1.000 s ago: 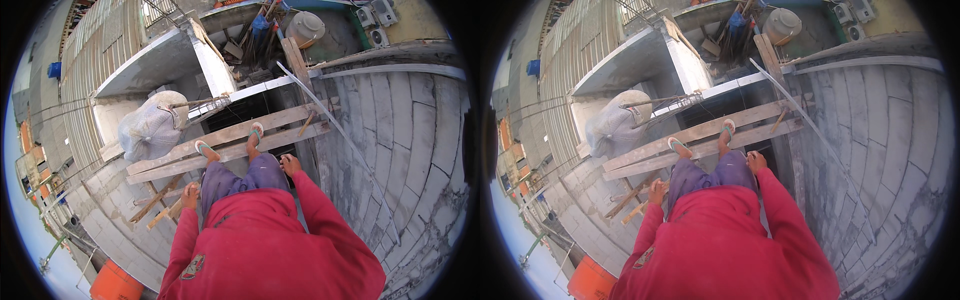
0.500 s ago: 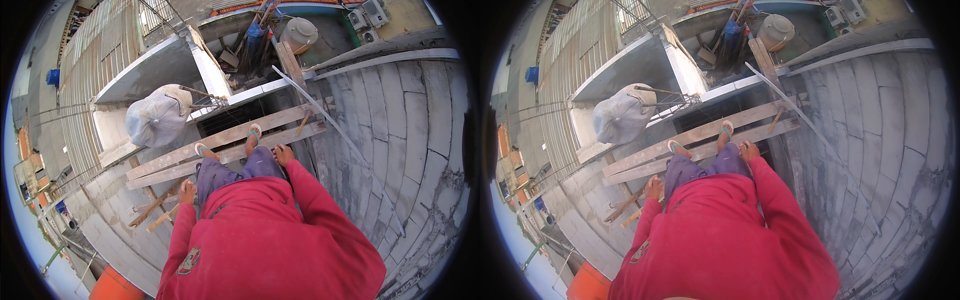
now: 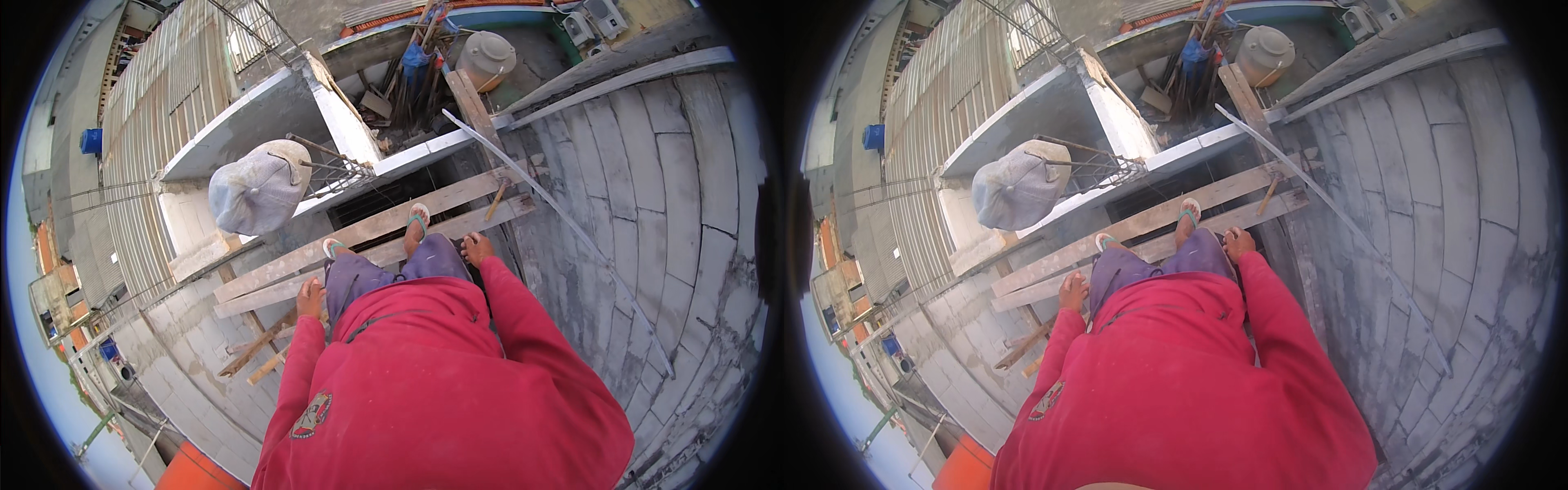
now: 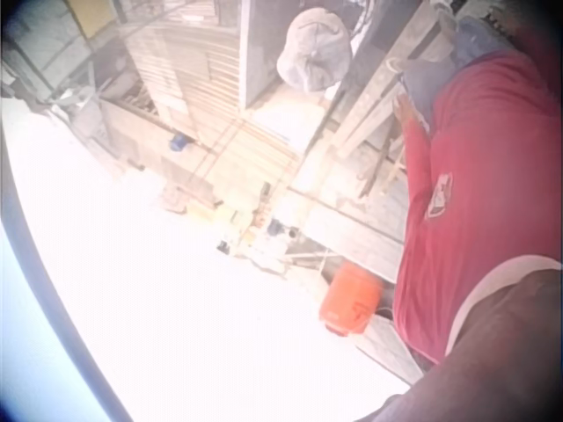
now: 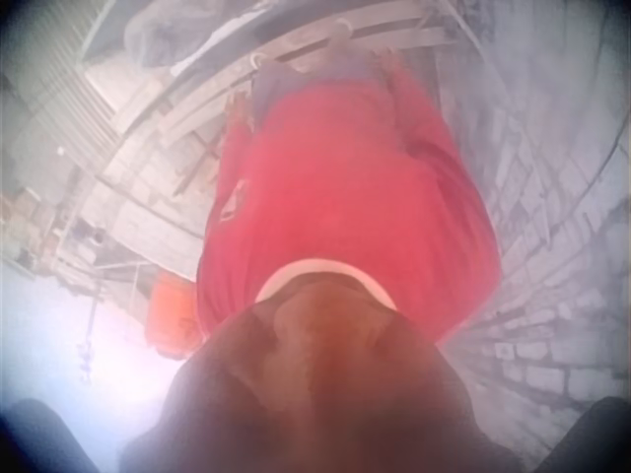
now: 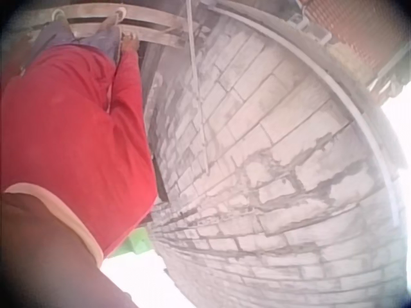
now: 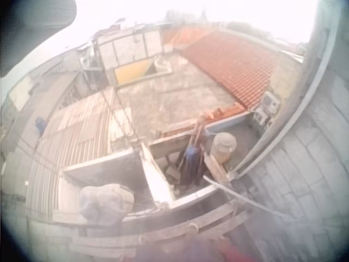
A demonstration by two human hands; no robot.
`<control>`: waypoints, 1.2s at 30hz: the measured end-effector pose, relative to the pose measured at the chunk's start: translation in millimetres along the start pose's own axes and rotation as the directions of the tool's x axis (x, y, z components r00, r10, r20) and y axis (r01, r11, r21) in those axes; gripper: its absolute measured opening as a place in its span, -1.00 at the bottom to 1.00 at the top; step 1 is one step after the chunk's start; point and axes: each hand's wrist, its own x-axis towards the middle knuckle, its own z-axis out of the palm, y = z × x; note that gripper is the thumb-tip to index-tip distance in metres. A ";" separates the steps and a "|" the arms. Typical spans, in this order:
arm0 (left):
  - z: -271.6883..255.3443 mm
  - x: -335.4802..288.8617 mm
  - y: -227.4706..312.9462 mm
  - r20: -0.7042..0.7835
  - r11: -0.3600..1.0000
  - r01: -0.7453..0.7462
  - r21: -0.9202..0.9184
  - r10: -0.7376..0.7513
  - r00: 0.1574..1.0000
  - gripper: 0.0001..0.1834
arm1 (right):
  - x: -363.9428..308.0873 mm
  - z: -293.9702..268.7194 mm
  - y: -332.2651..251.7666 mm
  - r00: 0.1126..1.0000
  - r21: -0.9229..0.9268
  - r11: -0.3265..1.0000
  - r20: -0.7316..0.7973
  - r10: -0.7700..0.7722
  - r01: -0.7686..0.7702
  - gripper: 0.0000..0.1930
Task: The person positions a long metal profile against a concrete wall and secures it using a hammer and nails. They repeatedly adjust the profile, hammer nails into the wall, and reposition the profile along the wall surface.
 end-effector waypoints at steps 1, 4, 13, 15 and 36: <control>0.6 1.9 -1.3 0.008 1.000 0.007 -0.009 -0.007 1.000 -0.56 | -0.8 -1.5 -1.1 1.000 -0.009 1.000 -0.015 -0.011 0.011 -0.71; 4.9 4.5 -2.4 -0.003 0.999 0.003 0.052 -0.003 1.000 -0.56 | -3.6 -5.4 -6.2 0.999 -0.013 1.000 -0.047 -0.028 0.028 -0.67; 12.9 1.0 7.7 0.008 0.997 0.029 0.077 -0.030 1.000 -0.52 | 7.4 -12.3 -8.8 0.997 -0.034 0.997 -0.033 -0.064 0.063 -0.67; 13.4 1.3 7.4 0.009 0.996 0.006 0.091 -0.006 1.000 -0.50 | 9.0 -13.1 -9.9 0.997 -0.051 0.997 -0.041 -0.063 0.061 -0.67; 24.1 11.4 -0.9 0.001 0.998 0.000 0.064 -0.001 1.000 -0.55 | 8.7 -24.4 -16.5 0.999 0.006 0.999 -0.007 -0.043 0.043 -0.64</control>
